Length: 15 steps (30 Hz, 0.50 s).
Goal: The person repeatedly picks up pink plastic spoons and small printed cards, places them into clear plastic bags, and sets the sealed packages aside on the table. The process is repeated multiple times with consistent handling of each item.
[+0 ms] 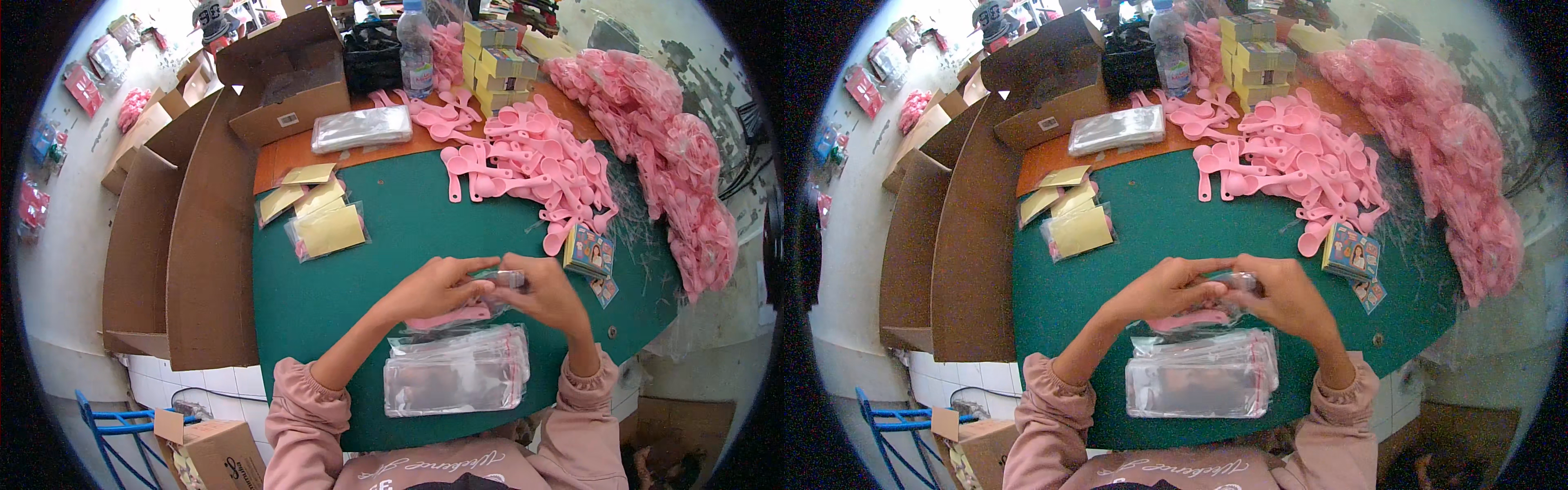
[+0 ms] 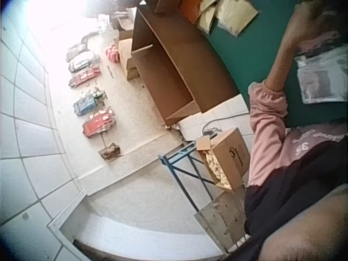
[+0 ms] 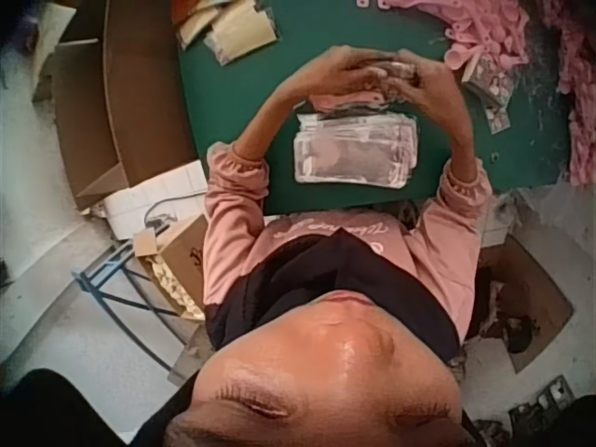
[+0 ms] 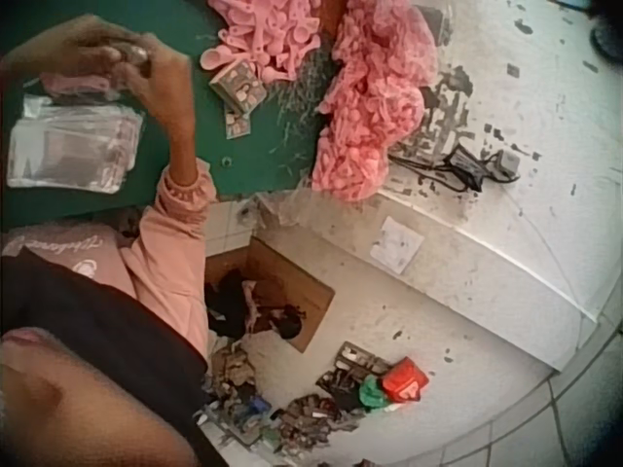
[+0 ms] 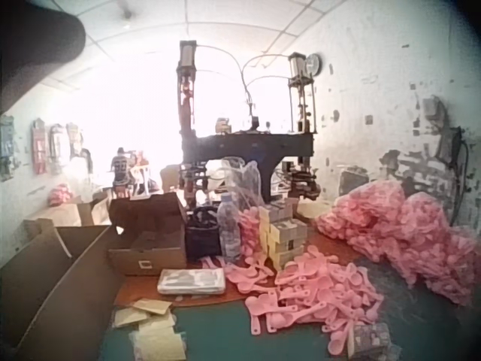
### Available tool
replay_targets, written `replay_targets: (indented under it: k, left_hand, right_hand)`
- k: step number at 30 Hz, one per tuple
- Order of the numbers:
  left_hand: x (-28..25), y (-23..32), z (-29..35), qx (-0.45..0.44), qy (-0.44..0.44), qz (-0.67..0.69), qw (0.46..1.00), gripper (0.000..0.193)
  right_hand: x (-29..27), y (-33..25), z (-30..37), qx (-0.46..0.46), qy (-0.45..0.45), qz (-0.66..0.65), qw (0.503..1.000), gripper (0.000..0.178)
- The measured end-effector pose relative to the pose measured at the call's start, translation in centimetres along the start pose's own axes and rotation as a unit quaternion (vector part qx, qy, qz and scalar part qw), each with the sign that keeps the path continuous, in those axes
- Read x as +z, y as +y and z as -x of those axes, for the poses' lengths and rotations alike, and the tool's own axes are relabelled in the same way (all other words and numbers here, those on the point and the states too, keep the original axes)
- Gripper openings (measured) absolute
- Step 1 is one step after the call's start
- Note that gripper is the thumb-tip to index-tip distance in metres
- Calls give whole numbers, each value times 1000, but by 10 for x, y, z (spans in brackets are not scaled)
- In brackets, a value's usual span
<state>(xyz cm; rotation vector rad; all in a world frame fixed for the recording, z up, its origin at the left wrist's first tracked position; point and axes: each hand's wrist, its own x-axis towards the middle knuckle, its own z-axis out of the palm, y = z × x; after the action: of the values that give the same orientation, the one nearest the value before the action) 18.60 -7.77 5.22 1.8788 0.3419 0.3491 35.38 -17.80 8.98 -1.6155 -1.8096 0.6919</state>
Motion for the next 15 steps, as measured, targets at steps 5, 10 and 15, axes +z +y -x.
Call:
replay_targets:
  k: [5, 10, 15]
  left_hand:
    - [-4, 7, 2, -68, -37, -122, 990, 70]
    - [-51, -25, 10, -58, -199, 80, 975, 82]
    - [-60, -18, 11, -100, -180, 108, 973, 76]
  right_hand:
    - [16, 26, -5, -7, -8, -126, 992, 18]
    - [9, 48, -5, 95, 41, -313, 944, 14]
    - [2, 40, -7, 158, 28, -358, 920, 12]
